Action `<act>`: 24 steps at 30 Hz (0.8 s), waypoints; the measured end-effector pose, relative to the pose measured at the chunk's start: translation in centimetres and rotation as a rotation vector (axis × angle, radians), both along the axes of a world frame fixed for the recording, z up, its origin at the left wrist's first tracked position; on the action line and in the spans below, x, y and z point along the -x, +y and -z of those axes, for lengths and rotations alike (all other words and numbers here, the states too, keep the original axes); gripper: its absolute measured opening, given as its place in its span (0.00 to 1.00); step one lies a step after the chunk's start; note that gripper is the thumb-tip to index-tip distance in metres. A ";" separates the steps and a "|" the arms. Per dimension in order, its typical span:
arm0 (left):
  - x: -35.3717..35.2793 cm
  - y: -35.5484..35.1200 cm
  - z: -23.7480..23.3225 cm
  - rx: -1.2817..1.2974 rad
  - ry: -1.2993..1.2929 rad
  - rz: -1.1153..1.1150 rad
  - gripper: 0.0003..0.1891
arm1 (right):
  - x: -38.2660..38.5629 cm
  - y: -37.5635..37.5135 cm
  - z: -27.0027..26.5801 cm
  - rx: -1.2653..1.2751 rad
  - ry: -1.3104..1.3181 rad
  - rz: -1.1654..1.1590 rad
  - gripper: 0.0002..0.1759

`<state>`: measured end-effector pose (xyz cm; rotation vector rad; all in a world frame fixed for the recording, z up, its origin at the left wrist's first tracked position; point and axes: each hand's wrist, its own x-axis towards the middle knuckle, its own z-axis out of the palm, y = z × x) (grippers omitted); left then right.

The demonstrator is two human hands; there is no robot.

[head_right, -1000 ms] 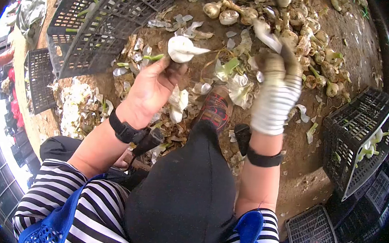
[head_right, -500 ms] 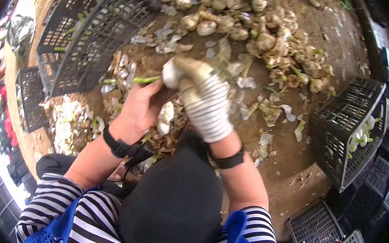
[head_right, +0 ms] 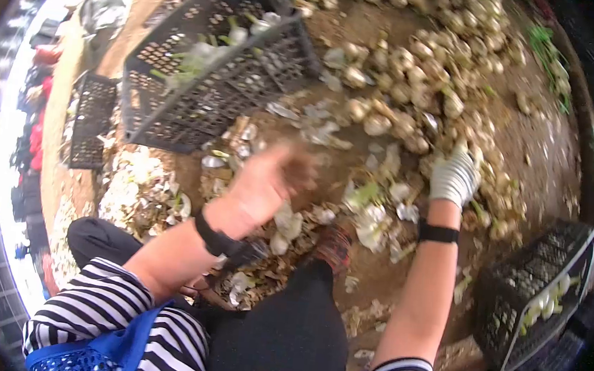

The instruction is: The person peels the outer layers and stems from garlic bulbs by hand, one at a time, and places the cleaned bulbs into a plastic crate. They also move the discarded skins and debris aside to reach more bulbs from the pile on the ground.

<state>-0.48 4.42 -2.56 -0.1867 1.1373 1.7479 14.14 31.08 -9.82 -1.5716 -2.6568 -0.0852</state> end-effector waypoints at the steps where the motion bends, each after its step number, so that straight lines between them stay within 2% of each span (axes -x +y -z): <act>1: -0.7 0.2 0.4 0.023 0.009 0.058 0.13 | 0.6 -0.1 -1.6 0.149 -0.090 0.022 0.26; 2: -1.3 0.3 0.1 0.073 0.061 0.129 0.12 | 1.0 -0.3 -2.6 0.314 -0.068 0.119 0.22; 3: -1.5 -0.1 1.1 0.078 0.130 0.266 0.16 | 0.1 -0.3 -1.1 0.228 -0.024 0.046 0.23; 5: -2.2 0.1 1.1 0.060 0.438 0.381 0.25 | 0.0 -3.3 -3.2 0.266 0.090 0.123 0.20; 6: -2.6 0.2 0.7 0.052 0.677 0.424 0.32 | 0.0 -5.8 -5.1 0.526 0.499 0.150 0.17; 7: -2.9 0.3 1.0 0.054 0.663 0.434 0.32 | 0.1 -8.2 -6.5 0.774 0.911 0.185 0.13; 9: -3.6 0.5 1.8 -0.121 0.840 0.543 0.34 | -0.8 -11.9 -4.8 0.955 1.303 -0.018 0.07; 10: -3.9 0.5 0.8 -0.237 0.502 0.529 0.30 | -0.8 -13.9 -5.5 1.053 1.266 -0.035 0.06; 11: -4.2 0.7 0.0 -0.176 0.187 0.398 0.29 | -0.7 -14.7 -5.9 1.150 1.232 -0.055 0.05; 13: -4.1 0.5 0.4 -0.124 0.173 0.306 0.26 | -1.5 -14.0 -4.1 0.690 0.774 -0.194 0.05; 14: -3.9 0.3 0.7 -0.108 0.162 0.278 0.25 | -1.5 -13.5 -4.3 0.232 0.431 -0.307 0.05; 15: -3.8 0.1 1.1 -0.097 0.159 0.249 0.25 | -1.5 -12.4 -4.3 0.147 0.499 -0.393 0.11; 16: -3.8 0.1 0.8 -0.091 0.197 0.225 0.25 | -1.2 -12.1 -4.3 -0.010 0.486 -0.353 0.20; 17: -3.7 0.1 0.5 -0.090 0.182 0.230 0.25 | -0.9 -11.9 -5.1 0.079 0.702 -0.406 0.25; 19: -3.8 0.2 0.1 0.100 0.444 0.436 0.28 | 0.2 -13.0 -6.4 0.240 0.985 -0.457 0.31; 21: -4.4 0.5 0.3 0.042 0.497 0.464 0.30 | 0.9 -15.3 -5.6 0.122 0.805 -0.718 0.34; 22: -4.3 0.5 0.5 0.035 0.566 0.478 0.30 | 1.2 -15.8 -6.1 0.333 0.878 -0.655 0.35; 23: -4.2 0.4 0.6 0.029 0.636 0.487 0.30 | 1.0 -15.6 -5.8 0.335 0.873 -0.655 0.35; 24: -4.4 0.1 0.1 0.059 0.504 0.462 0.29 | 0.8 -15.2 -5.0 0.241 0.798 -0.669 0.35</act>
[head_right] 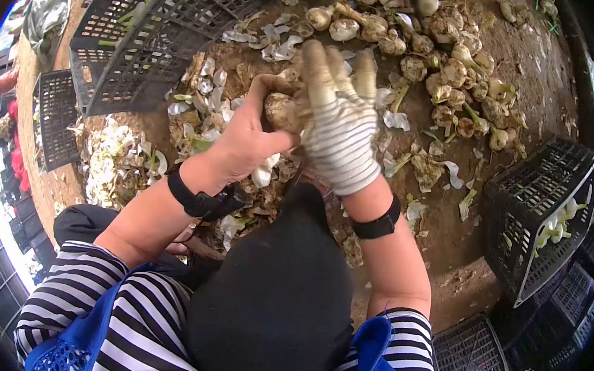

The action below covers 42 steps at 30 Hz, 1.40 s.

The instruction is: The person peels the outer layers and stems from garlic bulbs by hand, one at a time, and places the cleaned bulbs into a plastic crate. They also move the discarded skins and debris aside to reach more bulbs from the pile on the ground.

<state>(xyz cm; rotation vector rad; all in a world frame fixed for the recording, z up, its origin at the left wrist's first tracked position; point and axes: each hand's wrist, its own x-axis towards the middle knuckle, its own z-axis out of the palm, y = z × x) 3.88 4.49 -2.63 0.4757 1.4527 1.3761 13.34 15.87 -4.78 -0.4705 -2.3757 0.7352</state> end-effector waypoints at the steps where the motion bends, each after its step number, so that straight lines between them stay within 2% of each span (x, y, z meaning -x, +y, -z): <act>1: 0.0 -0.1 0.1 0.001 -0.001 0.004 0.29 | -0.2 0.5 0.8 -0.108 -0.039 0.027 0.35; 2: 0.0 -0.2 0.2 0.005 -0.098 -0.040 0.29 | -0.6 1.1 1.7 -0.182 -0.104 0.082 0.36; 3: 0.1 -0.2 0.2 0.009 -0.195 -0.088 0.29 | -0.9 1.5 0.9 -0.148 -0.083 0.128 0.37; 5: 0.5 0.0 0.0 0.010 -0.241 -0.103 0.29 | -1.9 2.0 -0.1 0.223 0.119 0.029 0.37; 7: 0.7 0.2 -0.4 0.010 -0.288 -0.113 0.29 | -2.1 1.5 -1.7 0.228 0.103 -0.052 0.38; 9: 0.6 0.4 -0.6 0.079 -0.215 -0.013 0.30 | -2.2 1.2 -2.2 -0.180 -0.070 -0.203 0.38; 10: 0.4 0.4 -0.5 0.079 -0.217 -0.017 0.30 | -1.9 1.5 -1.6 -0.233 -0.048 -0.214 0.40; 12: 0.2 0.3 -0.3 0.133 -0.023 0.024 0.29 | -2.1 1.5 -1.4 -0.212 -0.114 -0.244 0.40; 13: 0.2 0.2 -0.2 0.135 -0.024 0.025 0.29 | -2.1 1.5 -1.3 -0.194 -0.180 -0.269 0.40; 15: 0.3 0.2 -0.1 0.077 0.251 0.114 0.27 | -2.3 1.1 -0.5 -0.221 -0.275 -0.247 0.39; 16: 0.3 0.3 -0.2 0.076 0.251 0.114 0.27 | -2.4 1.0 -0.1 -0.247 -0.367 -0.228 0.39; 19: 0.5 0.5 -0.3 0.134 0.351 0.128 0.23 | -2.2 1.3 0.2 -0.147 -0.349 -0.239 0.34; 21: 1.2 1.0 0.0 0.224 -0.414 -0.164 0.16 | -2.0 1.4 -0.2 -0.217 -0.248 -0.186 0.32; 23: 1.4 1.1 -0.1 0.195 -0.508 -0.165 0.15 | -1.9 1.5 -0.2 -0.289 -0.147 -0.134 0.30; 25: 1.6 1.3 -0.2 0.137 -0.694 -0.162 0.15 | -1.4 1.4 -0.3 -0.249 -0.047 0.089 0.31; 26: 1.5 1.0 -0.2 0.088 -0.712 -0.182 0.18 | -1.4 0.8 -0.9 0.110 0.095 0.184 0.31; 27: 0.9 0.9 0.0 0.087 -0.711 -0.183 0.18 | -1.0 0.3 -1.0 0.109 0.096 0.183 0.31; 29: -0.7 1.1 0.5 -0.104 -0.249 -0.263 0.24 | -0.6 -0.5 -0.6 1.478 0.655 0.301 0.29; 30: -0.9 1.2 0.3 -0.094 -0.232 -0.248 0.32 | -1.0 -0.2 0.4 1.659 0.585 0.195 0.27; 31: -1.1 1.3 0.6 -0.096 -0.235 -0.243 0.32 | -1.2 -0.4 1.0 1.791 0.459 0.140 0.26; 33: -1.7 1.3 1.1 -0.143 0.043 -0.182 0.32 | -1.4 -1.2 1.2 1.697 0.445 0.144 0.22; 34: -2.1 1.3 0.5 -0.182 -0.012 -0.203 0.22 | -1.5 -1.3 0.8 1.699 0.442 0.141 0.22; 35: -1.6 1.4 0.4 -0.183 -0.011 -0.205 0.22 | -1.5 -1.3 0.3 1.609 0.409 0.172 0.19; 36: -0.9 1.4 0.5 -0.118 -0.310 -0.190 0.18 | -1.5 -1.2 0.0 1.518 0.378 0.202 0.16; 37: -0.3 1.4 0.3 -0.050 -0.610 -0.172 0.19 | -1.5 -1.3 0.0 1.518 0.376 0.201 0.16; 38: 0.0 1.4 -0.1 0.089 -0.702 -0.218 0.30 | -1.6 -1.4 -0.1 1.359 0.290 0.245 0.14; 40: 0.4 1.5 0.3 0.154 -0.713 -0.197 0.30 | -1.6 -1.2 0.2 1.014 0.088 0.318 0.11; 41: 0.5 1.5 0.6 0.219 -0.723 -0.173 0.30 | -1.5 -1.0 0.6 1.014 0.088 0.319 0.11; 42: -0.1 1.7 0.9 0.116 -0.547 -0.270 0.25 | -1.5 -0.9 0.9 0.888 0.120 0.340 0.11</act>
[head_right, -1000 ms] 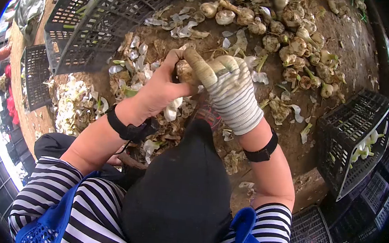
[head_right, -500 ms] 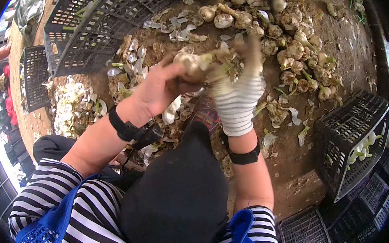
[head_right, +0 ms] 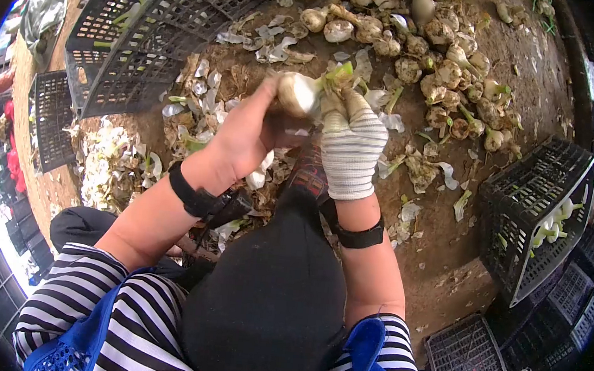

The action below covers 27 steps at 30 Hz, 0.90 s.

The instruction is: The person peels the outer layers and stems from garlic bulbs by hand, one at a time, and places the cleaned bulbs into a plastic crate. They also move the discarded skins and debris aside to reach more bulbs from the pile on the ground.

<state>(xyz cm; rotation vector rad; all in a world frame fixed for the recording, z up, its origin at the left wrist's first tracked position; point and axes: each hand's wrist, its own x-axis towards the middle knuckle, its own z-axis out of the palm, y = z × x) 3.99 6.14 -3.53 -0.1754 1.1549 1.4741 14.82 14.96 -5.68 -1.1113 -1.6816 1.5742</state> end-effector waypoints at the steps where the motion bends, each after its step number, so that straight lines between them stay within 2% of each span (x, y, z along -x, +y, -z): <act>1: -0.5 -0.1 -0.1 0.001 -0.001 0.000 0.25 | 0.1 0.0 0.0 -0.126 -0.004 0.030 0.11; 2: -0.9 -0.4 -0.4 0.006 0.320 0.022 0.22 | -0.1 0.0 -0.6 -0.241 -0.083 0.003 0.11; 3: -1.0 -0.5 -0.6 0.013 0.642 0.046 0.22 | -0.4 0.2 -1.2 -0.239 -0.082 0.004 0.11; 4: -0.1 -0.8 -0.2 -0.037 0.475 0.058 0.27 | -0.9 0.8 -1.7 0.112 0.052 -0.025 0.11; 5: 0.2 -1.1 -0.4 -0.037 0.474 0.060 0.27 | -1.2 1.1 -2.5 0.463 0.185 -0.052 0.11; 6: 0.5 -1.1 -0.8 -0.146 0.241 0.046 0.28 | -1.0 1.1 -4.5 0.668 0.338 -0.020 0.11; 7: 0.6 -1.0 -0.9 -0.254 0.008 0.031 0.30 | -1.1 1.2 -4.2 0.665 0.338 -0.019 0.11; 8: 0.4 -1.1 -0.5 -0.275 0.118 0.099 0.30 | -1.3 1.1 -3.7 0.649 0.309 -0.103 0.11; 9: 0.4 -1.1 -0.5 -0.271 0.117 0.097 0.30 | -1.5 1.0 -3.4 0.635 0.279 -0.189 0.11; 11: 0.7 -0.8 -0.6 -0.235 0.234 0.159 0.29 | -1.0 1.7 -2.5 0.600 0.250 -0.204 0.10; 12: 0.9 -1.0 -0.7 -0.268 0.074 0.102 0.28 | -0.8 2.6 -1.4 0.308 0.102 -0.119 0.10; 13: 1.0 -1.1 -0.9 -0.267 0.074 0.104 0.28 | -0.7 3.5 -0.4 0.014 -0.046 -0.033 0.10; 15: 1.1 -1.4 -1.2 -0.411 -0.086 0.056 0.27 | -0.7 4.3 0.6 -0.003 -0.081 -0.097 0.10; 17: 1.9 -1.9 -0.5 -0.378 -0.126 0.068 0.27 | -0.5 4.5 1.5 -0.411 -0.332 -0.084 0.10; 18: 2.2 -2.1 -0.4 -0.420 -0.245 0.036 0.27 | -0.5 5.0 1.3 -0.505 -0.397 0.000 0.09; 19: 2.4 -2.3 -0.4 -0.460 -0.367 0.003 0.28 | -0.7 5.6 0.8 -0.507 -0.606 0.041 0.10; 21: 1.9 -2.2 -0.8 -0.408 -0.340 -0.039 0.30 | -0.6 5.7 -1.0 -1.411 -0.794 0.014 0.11; 22: 1.6 -2.0 -0.9 -0.341 -0.160 -0.026 0.31 | -0.6 5.2 -1.6 -1.411 -0.792 0.013 0.11; 24: 1.4 -1.7 -0.8 -0.289 0.107 0.021 0.31 | -0.8 3.4 -3.0 -0.836 -0.149 -0.182 0.14; 25: 1.4 -1.7 -0.8 -0.288 0.102 0.025 0.31 | -0.7 1.9 -4.7 -0.635 -0.206 -0.281 0.14; 27: 1.4 -1.5 -0.8 -0.214 0.712 0.298 0.31 | -0.6 0.4 -5.2 -0.432 -0.229 -0.326 0.12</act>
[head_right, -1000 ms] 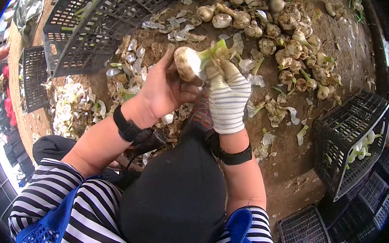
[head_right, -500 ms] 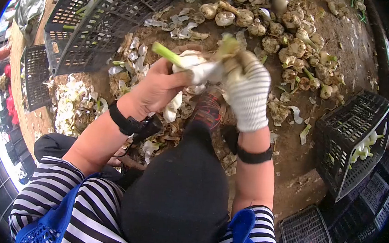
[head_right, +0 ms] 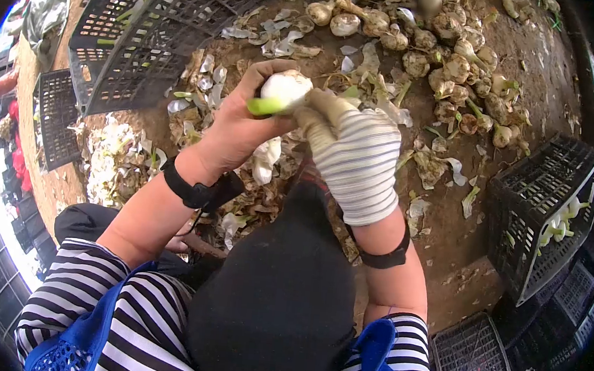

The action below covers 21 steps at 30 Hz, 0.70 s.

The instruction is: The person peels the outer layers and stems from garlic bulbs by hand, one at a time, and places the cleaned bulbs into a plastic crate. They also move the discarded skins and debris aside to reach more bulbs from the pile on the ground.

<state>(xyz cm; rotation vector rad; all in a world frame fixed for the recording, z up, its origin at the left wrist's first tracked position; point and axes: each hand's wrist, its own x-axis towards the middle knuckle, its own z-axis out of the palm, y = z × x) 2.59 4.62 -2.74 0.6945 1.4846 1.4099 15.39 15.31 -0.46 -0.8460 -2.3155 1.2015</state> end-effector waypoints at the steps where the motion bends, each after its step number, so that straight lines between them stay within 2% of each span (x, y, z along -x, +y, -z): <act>1: 0.0 0.1 0.3 -0.017 0.160 0.016 0.34 | -0.1 0.0 0.2 0.000 -0.001 -0.002 0.12; 3: 0.2 0.1 -0.5 0.032 0.070 0.032 0.34 | -0.1 0.0 0.8 -0.226 -0.069 -0.028 0.10; 4: 0.3 0.2 -0.8 0.075 -0.018 0.052 0.35 | 0.0 0.4 1.2 -0.224 -0.068 -0.025 0.10; 5: 0.3 0.1 -0.9 0.074 -0.017 0.056 0.35 | 0.2 1.1 1.6 -0.040 -0.051 0.038 0.09; 6: 0.3 -0.2 -1.0 -0.006 -0.245 0.034 0.35 | 0.3 1.7 2.0 0.143 -0.033 0.097 0.07; 7: 0.3 -0.4 -1.0 -0.087 -0.473 0.009 0.35 | 0.1 2.2 2.1 0.207 -0.006 0.140 0.07; 10: 0.3 -0.6 -0.2 -0.047 -0.558 -0.080 0.32 | 0.1 1.6 0.5 0.364 0.001 0.141 0.07; 12: 0.1 -0.3 0.0 -0.038 -0.524 -0.127 0.32 | 0.1 1.0 -0.4 0.294 0.012 0.100 0.08; 13: 0.1 -0.3 -0.1 -0.030 -0.396 -0.098 0.32 | 0.1 0.6 -0.8 0.234 0.016 0.056 0.09; 14: 0.1 -0.3 -0.1 -0.025 -0.266 -0.067 0.31 | 0.2 0.3 -1.0 0.337 -0.080 0.028 0.10; 15: 0.1 -0.2 0.1 -0.010 -0.127 -0.048 0.31 | 0.0 0.2 -0.5 0.251 -0.057 -0.001 0.09; 16: 0.3 -0.3 0.0 -0.013 -0.127 -0.048 0.31 | -0.2 0.3 0.0 0.164 -0.031 -0.034 0.09; 17: 0.6 -0.4 -0.5 -0.012 -0.279 -0.025 0.31 | -0.1 0.8 0.2 0.164 -0.029 -0.036 0.09; 18: 0.7 -0.6 -0.8 -0.007 -0.430 -0.004 0.32 | -0.1 1.4 0.4 0.281 -0.032 0.032 0.08; 19: 0.6 -0.9 -0.9 -0.003 -0.428 -0.009 0.32 | -0.1 1.8 0.5 0.400 -0.035 0.099 0.08; 20: 0.5 -1.1 -1.0 -0.052 -0.606 0.003 0.32 | 0.1 1.9 1.3 0.514 0.075 0.206 0.07; 21: 0.5 -1.0 -1.0 -0.103 -0.784 0.017 0.32 | 0.1 2.0 1.3 0.472 0.092 0.194 0.07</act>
